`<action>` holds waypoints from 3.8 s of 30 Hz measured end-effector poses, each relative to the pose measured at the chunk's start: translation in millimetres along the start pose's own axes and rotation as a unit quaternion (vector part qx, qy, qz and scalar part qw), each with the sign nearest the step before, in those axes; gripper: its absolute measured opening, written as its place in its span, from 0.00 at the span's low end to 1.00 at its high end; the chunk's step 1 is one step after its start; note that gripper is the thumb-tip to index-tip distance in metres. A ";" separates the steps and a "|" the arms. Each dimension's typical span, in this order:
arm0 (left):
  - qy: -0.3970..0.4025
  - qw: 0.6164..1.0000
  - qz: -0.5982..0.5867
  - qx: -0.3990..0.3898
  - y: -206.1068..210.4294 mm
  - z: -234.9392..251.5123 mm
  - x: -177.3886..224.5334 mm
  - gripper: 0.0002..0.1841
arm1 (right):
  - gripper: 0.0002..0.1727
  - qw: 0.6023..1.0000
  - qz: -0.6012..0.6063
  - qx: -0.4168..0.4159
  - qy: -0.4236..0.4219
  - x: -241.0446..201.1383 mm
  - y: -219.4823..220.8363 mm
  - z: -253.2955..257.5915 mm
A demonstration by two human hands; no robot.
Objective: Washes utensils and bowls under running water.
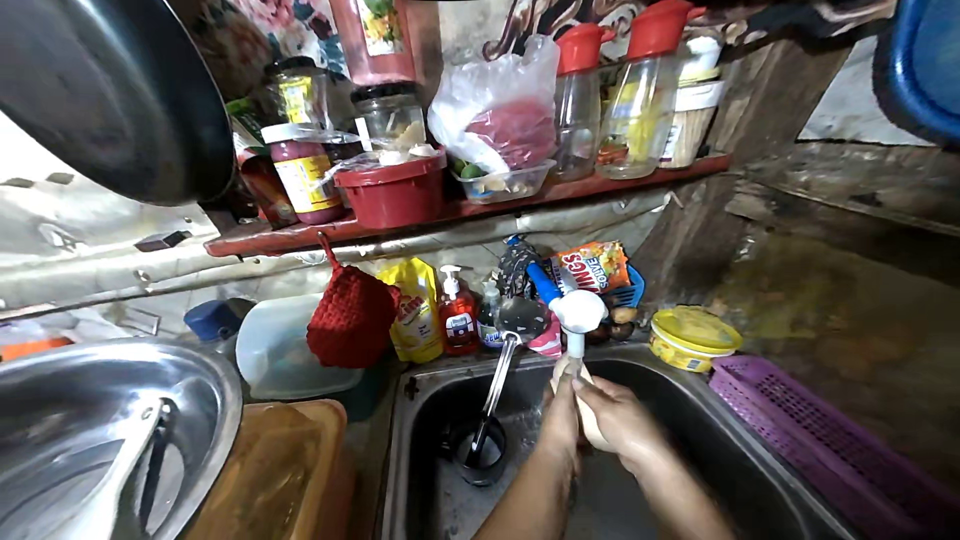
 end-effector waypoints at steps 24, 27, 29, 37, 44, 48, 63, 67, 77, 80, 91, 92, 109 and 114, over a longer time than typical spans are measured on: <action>0.237 0.908 0.322 0.123 -26.6 -29.0 13.3 0.29 | 0.20 0.939 0.329 0.105 -0.010 26.8 -24.2 2.4; 0.182 0.944 0.248 0.119 -31.6 -19.3 22.1 0.30 | 0.19 0.965 0.253 0.068 0.001 27.1 -17.0 -4.4; 0.165 0.958 0.197 0.131 -34.2 -16.1 27.9 0.30 | 0.18 0.975 0.215 0.052 0.005 28.7 -7.3 -8.0; 0.354 0.830 0.406 0.148 5.3 -50.5 11.2 0.28 | 0.19 0.991 0.111 0.064 0.031 45.9 4.0 -6.6; 0.275 0.806 0.522 0.046 11.3 -38.0 57.1 0.27 | 0.14 0.991 0.111 -0.010 0.071 44.6 -12.3 -18.2; 0.087 0.890 0.448 -0.002 -6.4 -7.5 76.9 0.25 | 0.14 0.990 0.124 -0.067 0.030 32.2 -23.2 -26.3; 0.065 0.974 -0.105 0.192 -38.1 -5.5 -8.5 0.36 | 0.23 0.877 0.477 0.025 -0.051 36.0 -2.3 0.2; 0.022 0.983 -0.024 0.178 -25.5 -19.4 -7.7 0.30 | 0.17 0.984 0.146 0.079 -0.064 26.2 -1.0 -2.9; -0.014 0.992 -0.070 0.104 -59.2 -4.0 -26.7 0.29 | 0.17 0.929 -0.254 -0.269 -0.003 49.9 47.1 -8.6; -0.097 0.985 -0.120 0.072 -57.3 -13.4 -47.0 0.37 | 0.23 0.964 -0.177 -0.142 0.142 59.7 14.3 13.9; 0.018 0.973 -0.232 -0.008 -51.2 -3.6 -46.0 0.33 | 0.17 0.954 0.228 -0.001 0.196 88.5 80.2 9.5; 0.026 0.978 -0.205 0.038 -61.2 -5.5 -40.9 0.31 | 0.18 0.950 0.225 -0.017 0.217 95.3 77.6 4.2; -0.042 0.970 -0.229 0.069 -57.7 -4.4 -47.8 0.32 | 0.15 0.962 -0.151 -0.194 0.117 59.1 57.2 -6.6; -0.094 0.973 -0.182 0.103 -71.0 -1.4 -53.6 0.31 | 0.13 0.944 -0.291 0.067 -0.143 15.4 -16.9 -16.1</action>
Point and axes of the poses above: each hand's wrist, its own z-axis towards the middle knuckle, its own y-axis out of the palm, x = y × z, the point moved 9 cm from there along z, towards the middle knuckle, and after that the axes turned 5 degrees about -x, right-handed, at the moved point
